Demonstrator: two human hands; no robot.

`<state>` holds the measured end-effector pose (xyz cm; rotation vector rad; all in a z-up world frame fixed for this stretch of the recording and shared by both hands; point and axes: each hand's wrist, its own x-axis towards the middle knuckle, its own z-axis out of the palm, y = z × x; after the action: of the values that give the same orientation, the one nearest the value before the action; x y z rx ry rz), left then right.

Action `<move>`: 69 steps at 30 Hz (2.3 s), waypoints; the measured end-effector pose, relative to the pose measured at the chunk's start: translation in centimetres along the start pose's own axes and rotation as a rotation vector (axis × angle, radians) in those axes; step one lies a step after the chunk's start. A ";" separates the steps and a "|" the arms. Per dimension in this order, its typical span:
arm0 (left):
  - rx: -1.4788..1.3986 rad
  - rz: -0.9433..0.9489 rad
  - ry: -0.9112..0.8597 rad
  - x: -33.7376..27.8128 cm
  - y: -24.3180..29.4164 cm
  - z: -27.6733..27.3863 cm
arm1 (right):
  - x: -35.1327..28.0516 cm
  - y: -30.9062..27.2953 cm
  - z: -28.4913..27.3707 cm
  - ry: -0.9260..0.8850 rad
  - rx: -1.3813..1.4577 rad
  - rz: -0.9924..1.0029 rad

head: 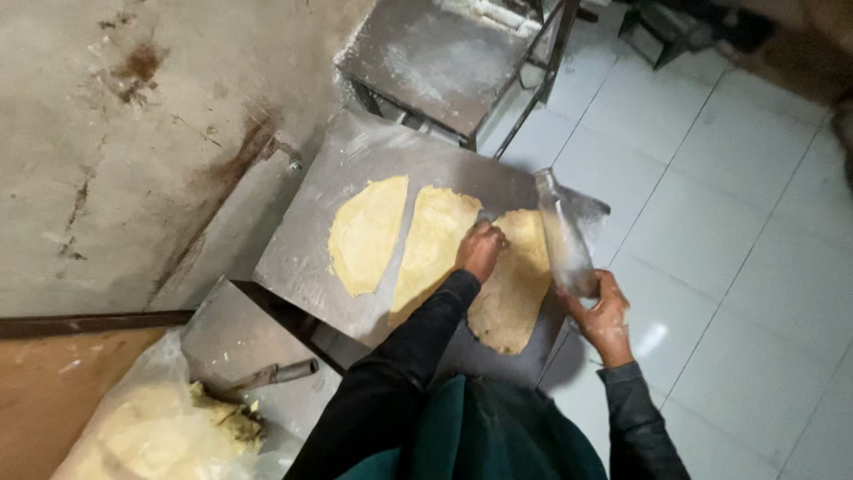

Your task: The person rolls out a piece of dough on a metal surface using a glass bottle, then cuts the flattened dough into smaller rectangular pieces using a small knife.

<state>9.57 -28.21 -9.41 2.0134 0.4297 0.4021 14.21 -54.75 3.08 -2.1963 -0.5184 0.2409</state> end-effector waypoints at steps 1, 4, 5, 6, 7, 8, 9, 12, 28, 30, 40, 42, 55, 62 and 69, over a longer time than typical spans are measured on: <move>0.000 0.033 0.011 0.4 0.2 -0.4 | 1.6 -0.5 0.3 0.022 0.026 -0.022; 0.470 0.322 0.119 -1.1 3.7 -3.0 | 4.0 -1.9 -0.8 -0.053 -0.148 -0.054; 0.495 0.338 0.098 -2.2 5.2 -3.8 | 4.2 -2.1 -1.2 -0.045 -0.150 -0.044; 0.520 0.354 0.077 -2.8 6.4 -4.5 | 5.8 -2.3 -1.6 -0.076 -0.247 -0.101; 0.518 0.354 0.064 -3.0 7.2 -5.7 | 6.9 -2.6 -1.8 -0.114 -0.341 -0.155; 0.513 0.381 0.098 -2.5 7.8 -6.7 | 7.7 -2.9 -1.8 -0.115 -0.341 -0.142; 0.511 0.419 0.136 -1.4 8.5 -7.6 | 9.0 -3.4 -1.5 -0.107 -0.436 -0.293; 0.552 0.207 0.254 0.9 10.6 -8.7 | 11.5 -5.0 -0.6 -0.185 -0.597 -0.445; 0.669 0.175 -0.071 0.0 7.4 -8.3 | 8.6 -6.9 5.2 -0.102 -0.684 -0.374; 0.643 0.288 0.022 -2.0 8.4 -8.7 | 5.5 -8.4 5.1 -0.036 -0.688 -0.381; 0.585 0.275 -0.069 -11.2 9.2 -11.4 | -5.9 -10.2 3.9 0.067 -0.758 -0.500; 0.559 0.284 -0.061 -11.7 8.9 -11.2 | -3.7 -9.9 3.4 0.021 -0.753 -0.406; 0.529 0.181 -0.067 -18.3 7.1 -9.9 | -11.6 -9.7 5.0 0.135 -0.687 -0.353; 0.629 0.079 0.117 -7.4 9.5 -8.0 | -1.4 -8.9 6.3 0.140 -0.784 -0.206; 0.573 -0.228 0.079 4.0 8.0 -5.0 | 9.1 -7.3 5.9 0.109 -0.752 -0.283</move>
<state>11.88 -25.97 0.36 2.4651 0.8935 0.2306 18.30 -42.48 5.19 -2.7845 -0.9622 -0.2731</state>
